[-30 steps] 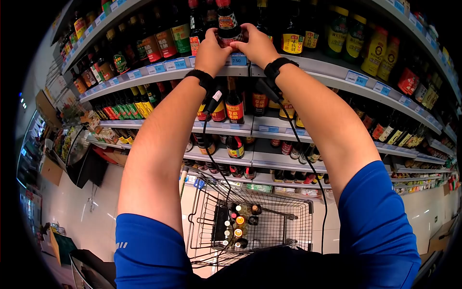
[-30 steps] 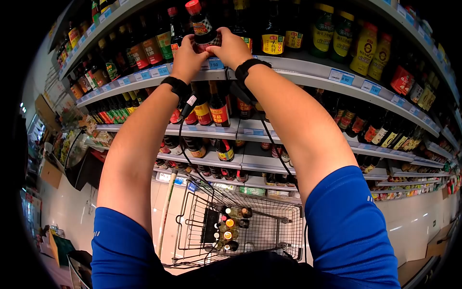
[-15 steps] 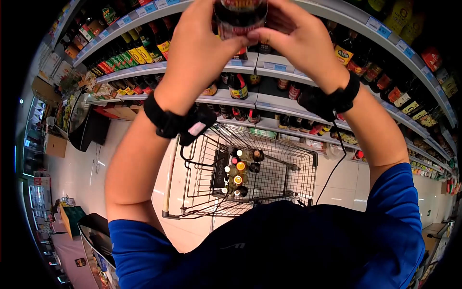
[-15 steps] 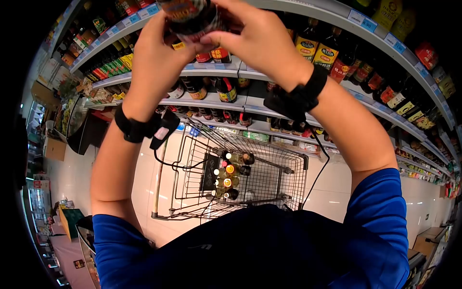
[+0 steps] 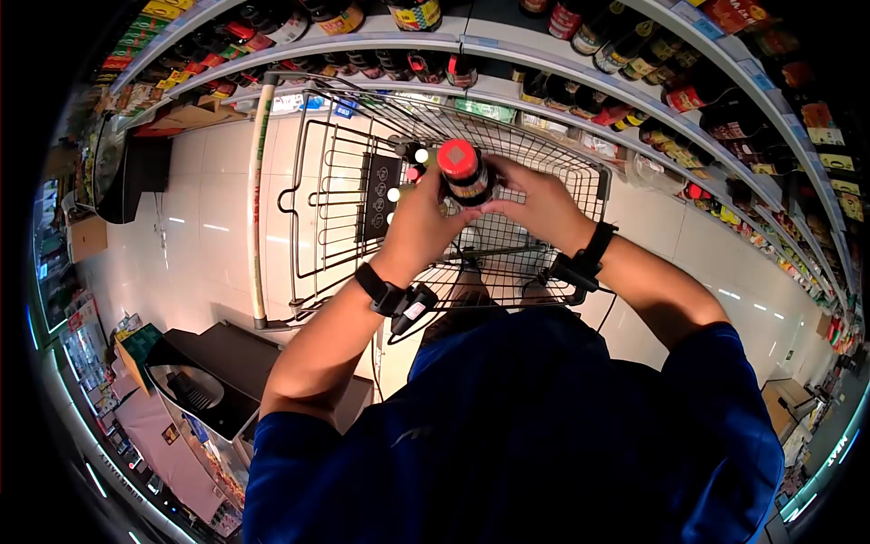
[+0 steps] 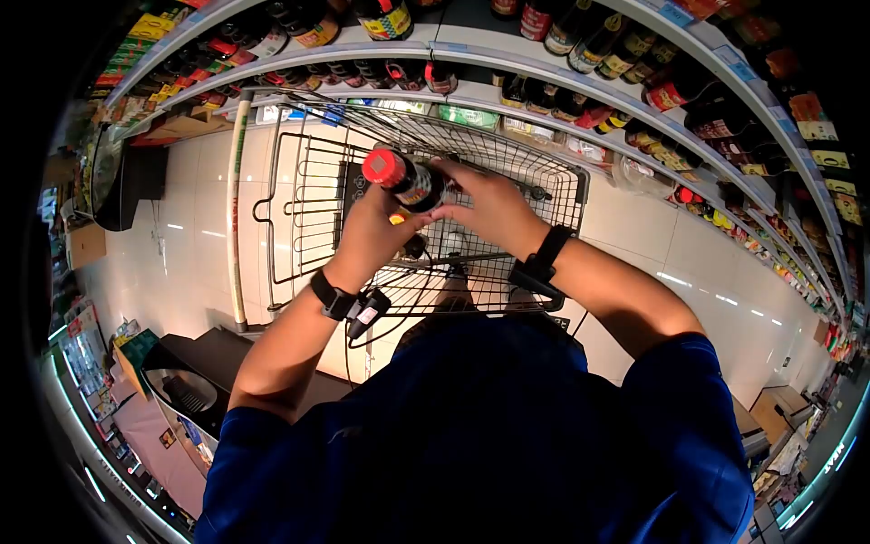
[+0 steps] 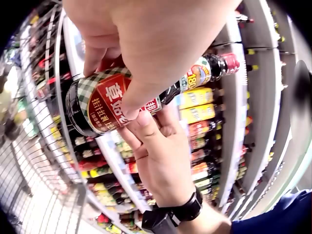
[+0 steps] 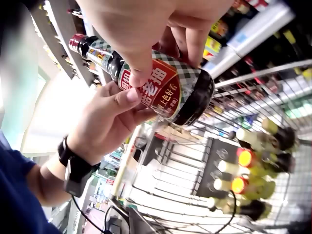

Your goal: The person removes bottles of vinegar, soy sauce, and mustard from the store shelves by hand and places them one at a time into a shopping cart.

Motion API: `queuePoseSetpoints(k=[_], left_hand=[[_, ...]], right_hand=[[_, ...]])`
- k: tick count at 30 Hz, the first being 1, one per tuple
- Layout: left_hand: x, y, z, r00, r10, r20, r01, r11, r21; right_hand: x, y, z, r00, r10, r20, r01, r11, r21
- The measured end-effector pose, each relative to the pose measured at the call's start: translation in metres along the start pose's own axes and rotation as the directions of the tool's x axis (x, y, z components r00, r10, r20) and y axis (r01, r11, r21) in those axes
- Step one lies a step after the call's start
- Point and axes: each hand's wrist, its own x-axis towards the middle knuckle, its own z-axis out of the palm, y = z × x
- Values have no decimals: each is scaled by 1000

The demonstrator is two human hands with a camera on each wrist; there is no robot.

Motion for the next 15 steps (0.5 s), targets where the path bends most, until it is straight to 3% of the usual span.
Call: queuePoseSetpoints(k=[1, 2, 3, 5, 6, 8, 10, 13, 15], left_hand=[[-5, -8, 14, 996, -86, 14, 84, 994, 68], [-8, -52, 43, 999, -45, -13, 44, 997, -64], [-11, -79, 61, 1000, -4, -5, 4, 1000, -10], [-18, -129, 100, 993, -117, 8, 118, 992, -38], [-18, -137, 111, 978, -209, 5, 208, 977, 34], [-20, -176, 135, 971, -235, 33, 237, 970, -51], [-19, -207, 157, 958, -281, 52, 284, 956, -68], [-3, -266, 196, 870, -486, 76, 487, 873, 7], [-1, -305, 216, 887, -450, 102, 459, 883, -96]], right_hand=[[-10, 25, 13, 998, 53, 38, -53, 999, 10], [-19, 51, 29, 994, 92, 62, -93, 995, 17], [-27, 77, 44, 994, 77, 78, -73, 996, -45], [-38, 115, 70, 966, 189, 179, -182, 982, -58], [-37, 136, 80, 963, 193, 187, -186, 981, -54], [-48, 173, 106, 970, 152, 189, -145, 988, -50], [-50, 211, 129, 953, 198, 231, -194, 980, -39], [-52, 264, 157, 913, 280, 297, -276, 960, -58], [-49, 285, 170, 893, 348, 284, -371, 928, 28]])
